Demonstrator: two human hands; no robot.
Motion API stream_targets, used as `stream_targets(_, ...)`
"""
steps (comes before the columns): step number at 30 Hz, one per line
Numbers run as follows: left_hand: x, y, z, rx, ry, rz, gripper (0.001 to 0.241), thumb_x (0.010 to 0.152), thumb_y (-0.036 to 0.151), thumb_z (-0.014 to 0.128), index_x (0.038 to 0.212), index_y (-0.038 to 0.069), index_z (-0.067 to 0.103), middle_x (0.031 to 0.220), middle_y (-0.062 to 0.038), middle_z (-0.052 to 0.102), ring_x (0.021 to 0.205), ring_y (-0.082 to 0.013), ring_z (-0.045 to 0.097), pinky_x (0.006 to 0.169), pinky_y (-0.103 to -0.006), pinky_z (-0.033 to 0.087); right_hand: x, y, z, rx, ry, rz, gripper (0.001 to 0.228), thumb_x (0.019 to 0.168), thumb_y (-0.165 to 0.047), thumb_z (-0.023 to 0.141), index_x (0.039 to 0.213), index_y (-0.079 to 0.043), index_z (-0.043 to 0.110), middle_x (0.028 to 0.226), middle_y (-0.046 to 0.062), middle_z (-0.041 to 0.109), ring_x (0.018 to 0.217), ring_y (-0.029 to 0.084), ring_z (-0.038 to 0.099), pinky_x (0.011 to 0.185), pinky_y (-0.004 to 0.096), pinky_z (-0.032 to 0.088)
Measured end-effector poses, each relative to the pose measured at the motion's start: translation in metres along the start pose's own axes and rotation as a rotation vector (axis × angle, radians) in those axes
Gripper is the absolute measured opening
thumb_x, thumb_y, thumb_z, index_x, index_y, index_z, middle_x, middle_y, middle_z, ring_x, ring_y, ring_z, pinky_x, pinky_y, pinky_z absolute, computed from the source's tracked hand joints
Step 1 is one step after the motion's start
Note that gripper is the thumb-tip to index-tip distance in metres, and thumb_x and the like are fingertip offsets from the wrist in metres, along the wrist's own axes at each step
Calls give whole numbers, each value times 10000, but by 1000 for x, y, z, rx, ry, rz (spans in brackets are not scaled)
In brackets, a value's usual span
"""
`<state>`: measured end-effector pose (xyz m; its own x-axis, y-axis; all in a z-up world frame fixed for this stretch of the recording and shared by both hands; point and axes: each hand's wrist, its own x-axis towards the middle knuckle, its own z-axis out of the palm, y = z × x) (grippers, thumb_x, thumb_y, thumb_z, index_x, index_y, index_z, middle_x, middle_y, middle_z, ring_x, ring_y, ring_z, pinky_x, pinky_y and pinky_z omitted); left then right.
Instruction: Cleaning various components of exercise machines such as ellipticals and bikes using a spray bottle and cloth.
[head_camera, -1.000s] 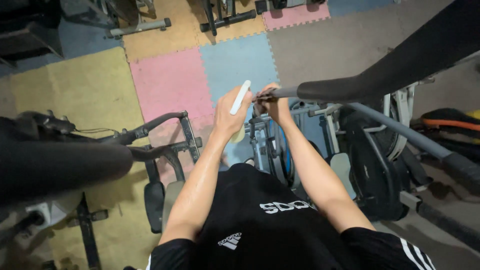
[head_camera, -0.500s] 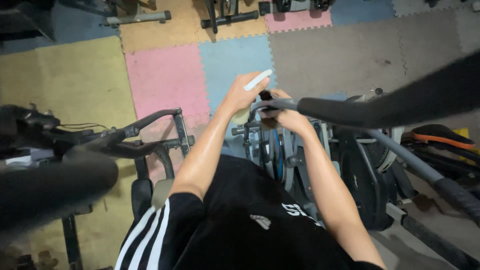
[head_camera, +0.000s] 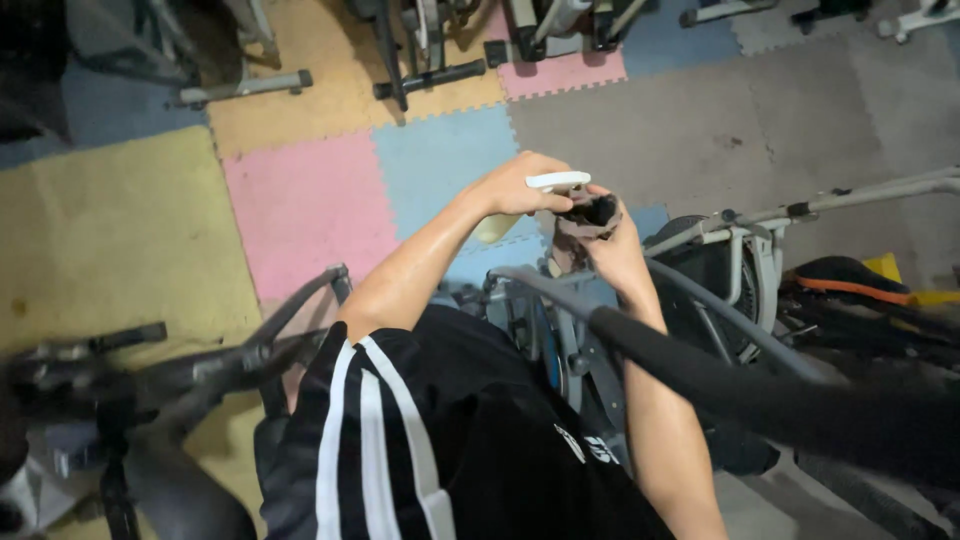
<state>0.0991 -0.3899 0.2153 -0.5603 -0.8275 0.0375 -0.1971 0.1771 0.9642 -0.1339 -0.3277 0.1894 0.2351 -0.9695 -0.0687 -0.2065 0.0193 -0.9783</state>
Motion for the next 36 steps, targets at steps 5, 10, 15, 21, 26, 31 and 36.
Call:
stream_targets(5, 28, -5, -22, 26, -45, 186, 345, 807, 238, 827, 1096, 64, 756, 973, -85, 794, 872, -200, 749, 781, -355, 580, 15, -28, 9, -80, 119, 2, 614, 887, -17, 747, 1446, -11, 493, 1281, 76, 655, 1137, 143, 630, 967, 298, 534)
stream_targets(10, 42, -2, -40, 27, -102, 161, 340, 804, 238, 816, 1097, 76, 755, 987, -79, 798, 891, -213, 756, 792, -362, 582, 22, -29, 11, -6, 135, -15, 596, 877, -26, 736, 1423, 3, 497, 1279, 71, 653, 1152, 143, 627, 981, 303, 526)
stream_targets(15, 54, 17, -36, 156, -174, 178, 319, 789, 265, 810, 1062, 108, 765, 968, -79, 788, 882, -257, 752, 755, -378, 572, 17, -16, 5, 34, 214, 14, 550, 888, -39, 746, 1393, -1, 531, 1255, 59, 668, 1128, 136, 645, 970, 300, 543)
stream_targets(21, 55, 15, -22, 97, -164, 318, 319, 775, 238, 757, 1078, 138, 775, 973, -84, 790, 898, -291, 753, 755, -395, 577, 5, -20, 1, -3, 214, 55, 493, 901, -10, 731, 1364, 9, 562, 1241, 69, 667, 1119, 144, 640, 968, 307, 538)
stream_targets(26, 73, 12, -28, 136, -195, 235, 326, 758, 191, 705, 1071, 132, 773, 960, -103, 784, 881, -310, 746, 733, -417, 563, 16, -13, -2, 20, 296, 108, 548, 864, 26, 680, 1398, -7, 562, 1256, 56, 676, 1126, 144, 643, 976, 302, 526)
stream_targets(31, 106, 7, -42, 86, -334, 301, 392, 726, 196, 705, 1105, 109, 753, 971, -126, 774, 883, -329, 742, 745, -421, 566, 28, 17, -10, 43, 423, 148, 463, 895, 0, 718, 1340, -10, 590, 1211, 47, 695, 1078, 136, 661, 937, 305, 554)
stream_targets(36, 148, 12, -37, 80, -606, 320, 431, 712, 185, 676, 1128, 86, 731, 972, -149, 765, 878, -347, 734, 759, -418, 563, 20, 1, -12, 134, 685, 282, 452, 896, -33, 766, 1320, -24, 608, 1189, 40, 703, 1057, 120, 656, 919, 300, 547)
